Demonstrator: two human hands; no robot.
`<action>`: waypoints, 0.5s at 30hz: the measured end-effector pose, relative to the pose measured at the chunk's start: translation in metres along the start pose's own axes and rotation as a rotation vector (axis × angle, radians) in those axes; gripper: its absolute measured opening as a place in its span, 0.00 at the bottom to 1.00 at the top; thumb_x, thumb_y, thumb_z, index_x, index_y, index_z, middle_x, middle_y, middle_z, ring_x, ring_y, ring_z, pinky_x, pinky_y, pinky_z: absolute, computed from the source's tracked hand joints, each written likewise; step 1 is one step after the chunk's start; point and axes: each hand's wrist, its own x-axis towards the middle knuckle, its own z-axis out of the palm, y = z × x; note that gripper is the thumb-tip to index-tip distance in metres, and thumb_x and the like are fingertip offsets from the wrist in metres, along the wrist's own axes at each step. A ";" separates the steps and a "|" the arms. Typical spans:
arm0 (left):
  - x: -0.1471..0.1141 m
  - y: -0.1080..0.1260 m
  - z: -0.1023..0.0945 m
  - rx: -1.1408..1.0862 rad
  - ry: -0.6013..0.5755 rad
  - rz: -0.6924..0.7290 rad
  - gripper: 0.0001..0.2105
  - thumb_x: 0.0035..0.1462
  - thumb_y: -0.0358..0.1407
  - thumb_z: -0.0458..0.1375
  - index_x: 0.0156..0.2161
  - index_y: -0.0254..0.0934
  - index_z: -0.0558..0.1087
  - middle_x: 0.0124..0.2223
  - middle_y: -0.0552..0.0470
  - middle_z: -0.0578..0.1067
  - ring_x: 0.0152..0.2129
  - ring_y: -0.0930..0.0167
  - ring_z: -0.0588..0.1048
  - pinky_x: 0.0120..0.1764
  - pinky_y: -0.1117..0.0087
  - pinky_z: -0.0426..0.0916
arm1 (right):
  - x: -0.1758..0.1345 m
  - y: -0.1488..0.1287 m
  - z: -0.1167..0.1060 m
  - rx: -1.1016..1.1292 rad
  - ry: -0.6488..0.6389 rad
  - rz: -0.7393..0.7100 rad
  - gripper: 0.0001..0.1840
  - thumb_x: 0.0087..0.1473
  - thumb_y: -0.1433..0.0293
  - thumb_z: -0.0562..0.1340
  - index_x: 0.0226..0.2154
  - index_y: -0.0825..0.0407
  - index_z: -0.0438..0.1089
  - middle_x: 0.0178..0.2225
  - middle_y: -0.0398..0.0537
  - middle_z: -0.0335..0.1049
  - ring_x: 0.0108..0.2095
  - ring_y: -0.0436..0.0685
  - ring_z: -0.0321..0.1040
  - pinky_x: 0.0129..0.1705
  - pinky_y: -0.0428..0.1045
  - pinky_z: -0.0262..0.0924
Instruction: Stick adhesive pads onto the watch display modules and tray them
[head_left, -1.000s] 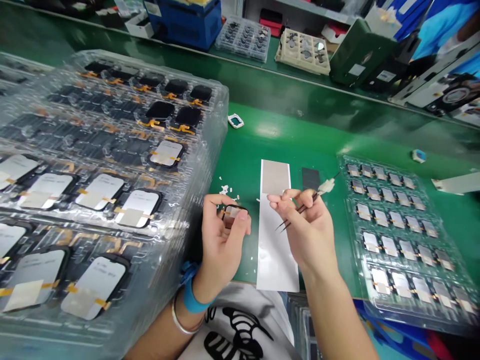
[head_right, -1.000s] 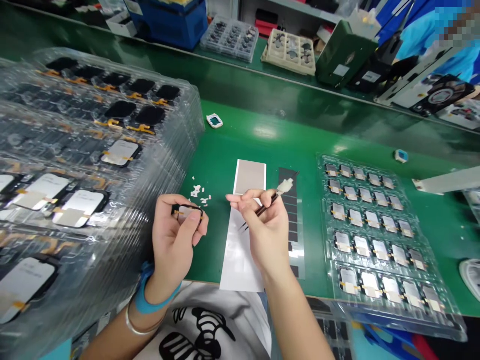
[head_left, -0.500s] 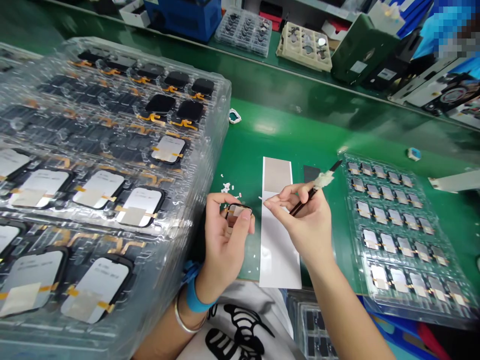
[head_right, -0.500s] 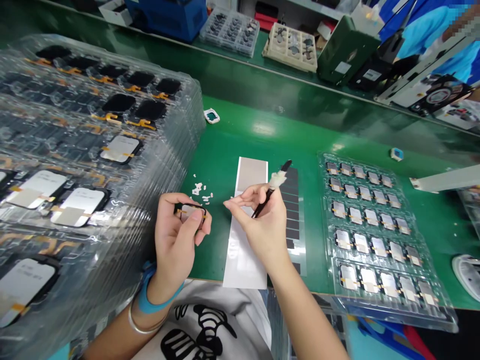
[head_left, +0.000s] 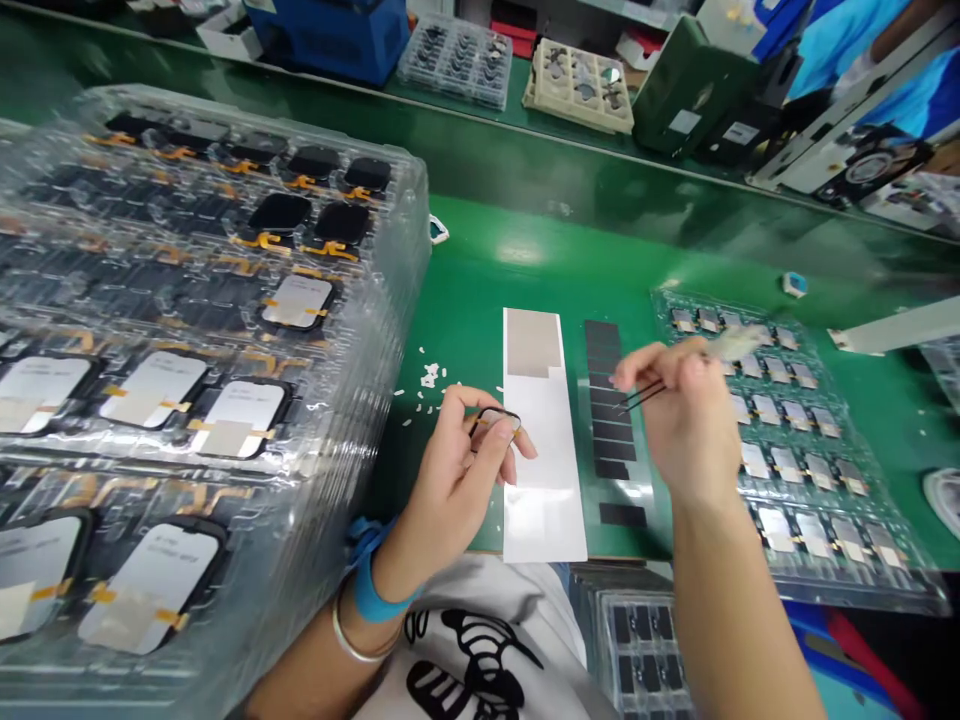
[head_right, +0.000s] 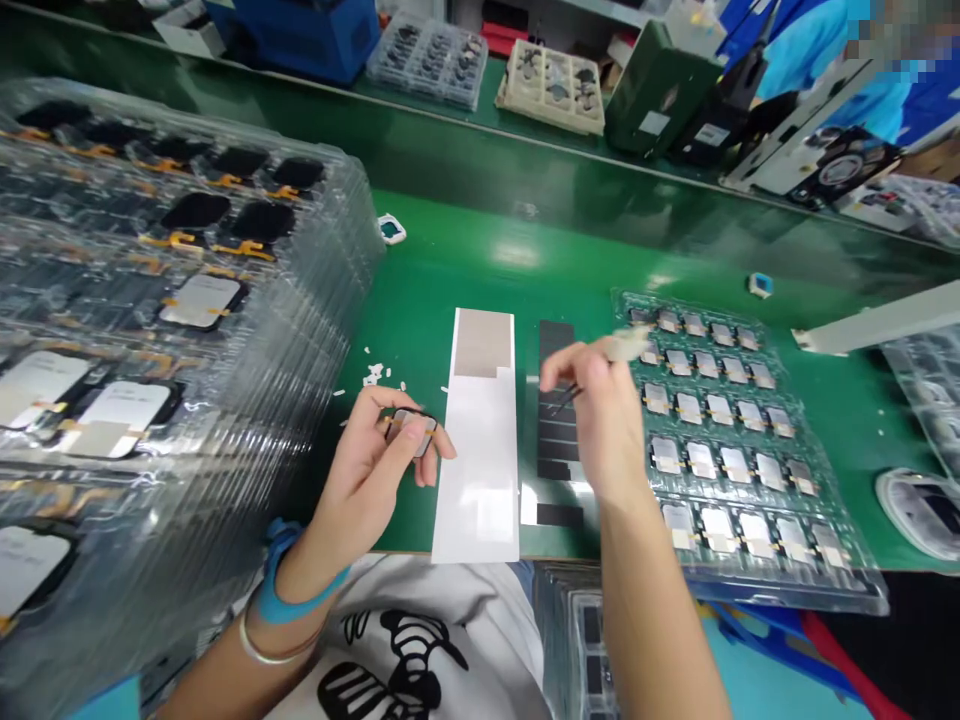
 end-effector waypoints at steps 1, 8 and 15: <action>0.000 0.001 0.001 -0.009 -0.037 -0.025 0.06 0.71 0.38 0.52 0.42 0.40 0.60 0.33 0.55 0.77 0.21 0.79 0.68 0.27 0.78 0.66 | -0.007 0.001 -0.008 0.083 0.032 0.016 0.15 0.68 0.61 0.54 0.30 0.47 0.63 0.25 0.40 0.63 0.29 0.53 0.62 0.37 0.51 0.60; 0.001 0.011 0.010 0.067 -0.162 -0.122 0.02 0.70 0.33 0.52 0.43 0.38 0.63 0.44 0.49 0.80 0.22 0.82 0.67 0.27 0.80 0.65 | -0.053 0.009 -0.020 0.130 0.078 0.173 0.12 0.67 0.63 0.57 0.36 0.49 0.73 0.32 0.44 0.61 0.32 0.51 0.60 0.34 0.48 0.60; 0.006 0.013 0.021 0.305 -0.230 -0.118 0.04 0.60 0.30 0.62 0.40 0.36 0.78 0.34 0.51 0.83 0.25 0.76 0.73 0.26 0.78 0.64 | -0.079 0.009 -0.029 0.004 0.273 0.047 0.16 0.70 0.59 0.53 0.36 0.49 0.69 0.35 0.45 0.66 0.31 0.50 0.65 0.31 0.46 0.63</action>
